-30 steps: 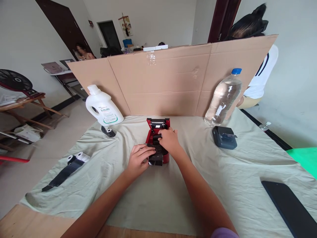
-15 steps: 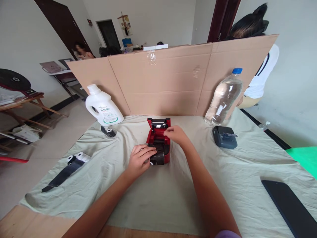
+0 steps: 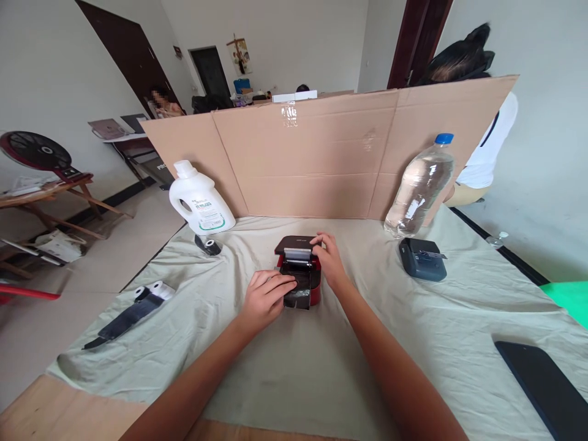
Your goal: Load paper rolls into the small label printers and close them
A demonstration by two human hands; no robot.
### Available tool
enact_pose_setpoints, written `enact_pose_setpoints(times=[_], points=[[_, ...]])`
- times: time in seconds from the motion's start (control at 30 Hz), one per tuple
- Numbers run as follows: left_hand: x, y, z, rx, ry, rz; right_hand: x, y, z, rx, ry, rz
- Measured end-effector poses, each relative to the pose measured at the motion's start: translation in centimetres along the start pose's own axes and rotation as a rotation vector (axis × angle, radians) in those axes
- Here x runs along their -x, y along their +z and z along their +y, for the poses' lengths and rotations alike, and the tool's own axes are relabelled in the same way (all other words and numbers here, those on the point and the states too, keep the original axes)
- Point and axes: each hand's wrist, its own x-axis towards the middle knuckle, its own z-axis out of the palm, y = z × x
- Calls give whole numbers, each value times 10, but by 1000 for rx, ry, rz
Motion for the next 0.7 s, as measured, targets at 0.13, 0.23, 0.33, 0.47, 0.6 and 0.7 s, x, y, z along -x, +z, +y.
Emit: enact_pose_setpoints(times=[0.13,0.23,0.33,0.47,0.6,0.7], points=[[2,1,0,3,-1,-9,24,1,19,-73,36,-104],[2,1,-3,17,-62,-20,29,3,35,-156,30,-138],[2,2,-10,42,-213,-58,29,6,45,-136,28,-123],[6,7,-22,92,-295,-113,28,8,51,-106,31,-93],[9,12,-26,90,-277,-95,29,10,50,-161,31,-100],[9,13,-25,72,-260,-93,31,10,46,-146,35,-105]])
